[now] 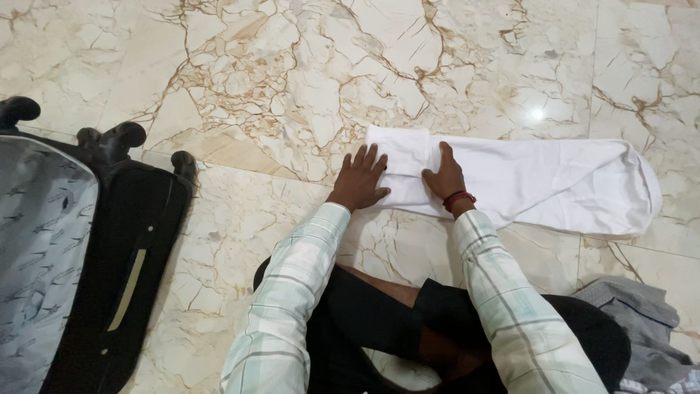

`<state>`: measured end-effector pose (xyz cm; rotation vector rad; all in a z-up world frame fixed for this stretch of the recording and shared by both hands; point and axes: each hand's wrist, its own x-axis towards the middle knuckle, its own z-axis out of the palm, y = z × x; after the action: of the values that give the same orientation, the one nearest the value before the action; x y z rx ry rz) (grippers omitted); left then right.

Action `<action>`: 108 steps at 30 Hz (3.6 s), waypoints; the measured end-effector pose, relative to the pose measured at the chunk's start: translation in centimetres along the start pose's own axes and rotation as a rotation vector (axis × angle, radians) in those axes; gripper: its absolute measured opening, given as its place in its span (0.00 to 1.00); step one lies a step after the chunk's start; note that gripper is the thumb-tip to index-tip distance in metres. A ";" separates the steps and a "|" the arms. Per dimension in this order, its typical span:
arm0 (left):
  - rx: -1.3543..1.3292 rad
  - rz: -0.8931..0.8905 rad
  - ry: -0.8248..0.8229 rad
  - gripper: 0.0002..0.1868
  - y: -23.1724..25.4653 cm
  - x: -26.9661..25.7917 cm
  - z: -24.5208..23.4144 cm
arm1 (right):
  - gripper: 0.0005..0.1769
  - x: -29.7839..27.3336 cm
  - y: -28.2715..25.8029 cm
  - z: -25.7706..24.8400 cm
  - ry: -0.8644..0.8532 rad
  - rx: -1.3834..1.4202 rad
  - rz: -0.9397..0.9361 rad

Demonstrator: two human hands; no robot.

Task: The person folds a white long-sleeved shirt by hand on the floor, tucking the sleeves and sides into the main body before rolling it into a compact bundle.

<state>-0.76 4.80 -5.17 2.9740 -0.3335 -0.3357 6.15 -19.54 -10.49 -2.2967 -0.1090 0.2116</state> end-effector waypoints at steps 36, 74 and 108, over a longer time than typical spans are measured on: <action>-0.121 0.009 0.235 0.67 -2.4 3.0 3.6 | 0.39 -2.3 -4.5 4.3 0.064 -0.437 -0.636; -0.529 -0.397 0.058 0.36 -4.6 3.8 2.3 | 0.57 -6.0 -1.4 5.3 0.132 -0.471 -0.335; -0.746 0.313 0.252 0.35 8.4 -3.0 -6.7 | 0.44 -7.9 2.8 -0.3 -0.372 1.215 -0.108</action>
<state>-3.77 -1.90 3.25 2.1585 -0.5005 -0.0271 -1.55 -22.80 -11.40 -1.0262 -0.2183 0.4859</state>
